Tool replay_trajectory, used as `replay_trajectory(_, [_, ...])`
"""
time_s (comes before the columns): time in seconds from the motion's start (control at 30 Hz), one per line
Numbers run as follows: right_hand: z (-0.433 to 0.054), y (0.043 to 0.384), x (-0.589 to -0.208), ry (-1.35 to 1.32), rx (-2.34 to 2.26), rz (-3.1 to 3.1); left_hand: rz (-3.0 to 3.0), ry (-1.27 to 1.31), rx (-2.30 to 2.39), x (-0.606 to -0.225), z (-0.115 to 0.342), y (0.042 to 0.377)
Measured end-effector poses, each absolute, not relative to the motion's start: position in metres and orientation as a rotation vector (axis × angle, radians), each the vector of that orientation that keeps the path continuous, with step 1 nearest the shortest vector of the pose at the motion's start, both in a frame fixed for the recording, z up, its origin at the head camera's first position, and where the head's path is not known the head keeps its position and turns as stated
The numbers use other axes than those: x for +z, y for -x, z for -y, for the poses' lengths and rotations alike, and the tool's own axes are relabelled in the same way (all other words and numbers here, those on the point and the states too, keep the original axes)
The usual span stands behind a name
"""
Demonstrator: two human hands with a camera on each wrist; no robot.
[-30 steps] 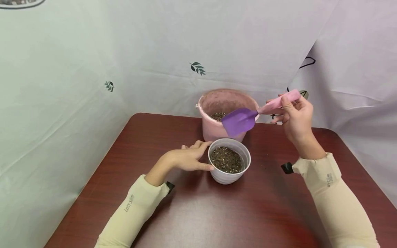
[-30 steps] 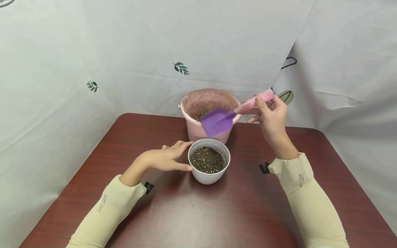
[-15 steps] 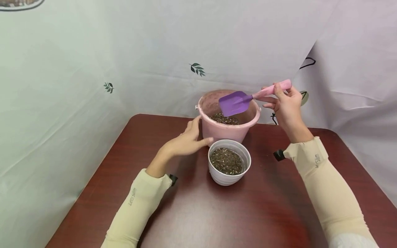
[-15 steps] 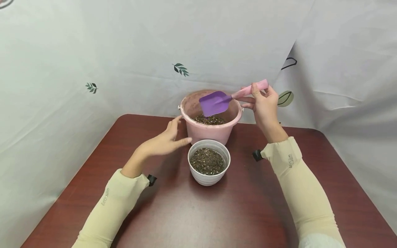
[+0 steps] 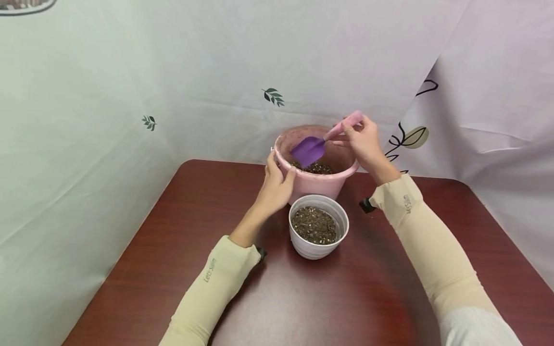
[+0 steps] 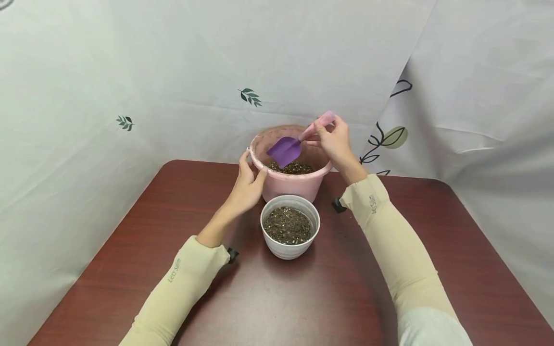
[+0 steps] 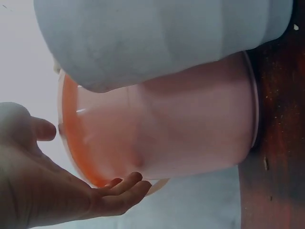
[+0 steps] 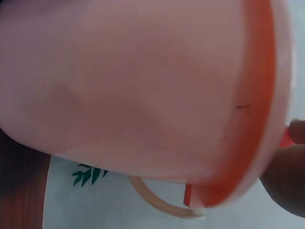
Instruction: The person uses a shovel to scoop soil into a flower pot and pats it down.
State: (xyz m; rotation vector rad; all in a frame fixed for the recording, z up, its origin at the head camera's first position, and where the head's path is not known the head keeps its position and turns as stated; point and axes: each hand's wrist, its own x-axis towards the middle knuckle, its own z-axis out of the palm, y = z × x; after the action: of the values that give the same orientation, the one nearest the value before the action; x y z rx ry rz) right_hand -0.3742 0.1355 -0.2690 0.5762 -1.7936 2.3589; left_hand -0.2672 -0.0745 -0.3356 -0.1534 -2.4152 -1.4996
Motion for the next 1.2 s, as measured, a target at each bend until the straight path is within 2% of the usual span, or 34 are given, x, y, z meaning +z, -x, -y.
replay_trajectory(0.53, [-0.115, 0.392, -0.278, -0.734, 1.921, 2.358, 2.437, 0.129, -1.457, -0.334, 0.073, 0.267])
replay_trajectory(0.97, [-0.115, 0.388, -0.279, -0.752, 1.815, 2.419, 2.472, 0.110, -1.429, -0.334, 0.071, 0.266])
replay_trajectory(1.2, [-0.119, 0.387, -0.280, -0.716, 1.569, 2.509, 2.499, 0.115, -1.450, -0.333, 0.070, 0.264])
